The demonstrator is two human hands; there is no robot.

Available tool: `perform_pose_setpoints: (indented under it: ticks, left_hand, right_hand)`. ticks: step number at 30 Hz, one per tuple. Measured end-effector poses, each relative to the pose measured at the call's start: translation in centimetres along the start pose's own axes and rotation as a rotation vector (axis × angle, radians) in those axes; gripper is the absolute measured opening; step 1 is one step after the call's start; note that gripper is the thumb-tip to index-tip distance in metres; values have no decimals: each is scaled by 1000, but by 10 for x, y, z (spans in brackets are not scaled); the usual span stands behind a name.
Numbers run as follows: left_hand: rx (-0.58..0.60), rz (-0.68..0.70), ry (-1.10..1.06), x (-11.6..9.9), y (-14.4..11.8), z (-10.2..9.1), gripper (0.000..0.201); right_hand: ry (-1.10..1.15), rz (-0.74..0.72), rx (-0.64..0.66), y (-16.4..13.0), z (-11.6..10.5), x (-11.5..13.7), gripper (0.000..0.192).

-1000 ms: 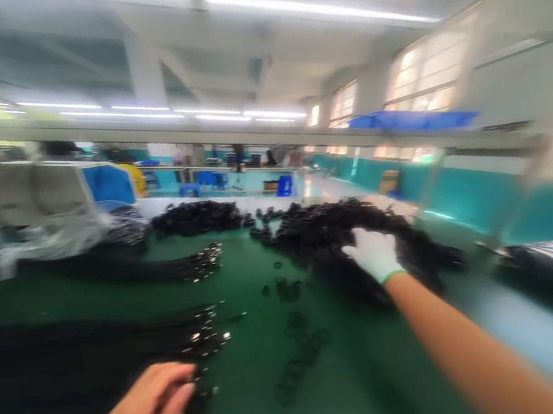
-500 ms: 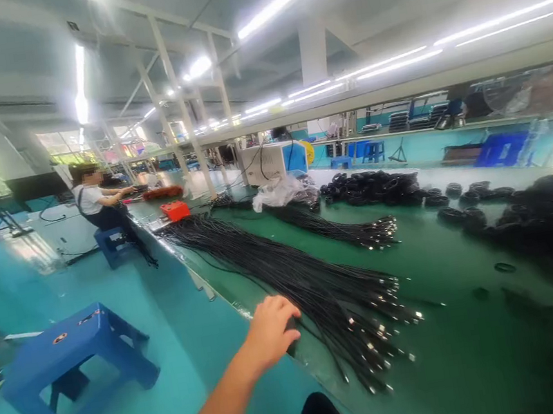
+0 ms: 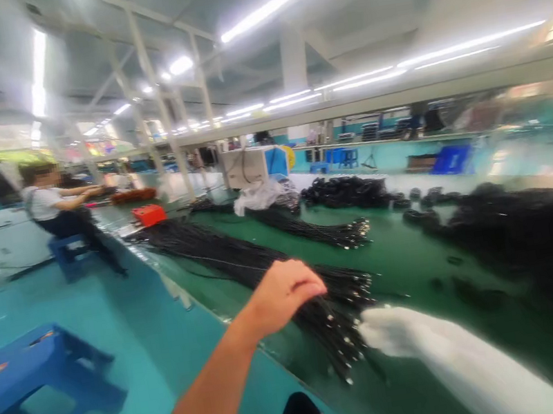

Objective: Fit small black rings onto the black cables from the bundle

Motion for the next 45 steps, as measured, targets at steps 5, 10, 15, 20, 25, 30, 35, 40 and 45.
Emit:
perform_pose_setpoints:
  ticks: [5,10,15,20,25,30,35,40,45]
  left_hand:
    - [51,12,-68,-28,27,3,17]
    - [58,66,-45,-39,59,43,19]
    - [186,255,213,-49,73,80,11]
    - [376,409,213,-60,76,95,14]
    - [293,392,157,-56,89,102,13]
    - [244,325,123,-46,88,127,18]
    - [271,-23,442,-20,50,156,30]
    - [217,116,581,-22,-12,170,25]
    - [55,354,523,-62,-13,131,24]
  right_hand:
    - [-8,-140,-158,-14,-7,24,57]
    - [491,224,455,-22,15,24,59]
    - [638,365,516,-25,6,2,35]
    - [757,344,508,-22,-4,-8,38]
    - [773,347,552,-23,-7,-4,36]
    - [754,270,555,-27,-20,1,44]
    - [1046,-111,359,-30,-52,34,34]
    - [985,-390,107,-26,-80,52,22]
    - [729,-169,15,-16,-75,20,30]
Point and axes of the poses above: each hand's wrist, its own y-axis towards the middle knuckle, its own z-axis out of the palm, x = y × z, the point moved 3 cm from there along y, towards the middle knuckle, and after that the axes turned 8 degrees about y, right-handed, at the moved point
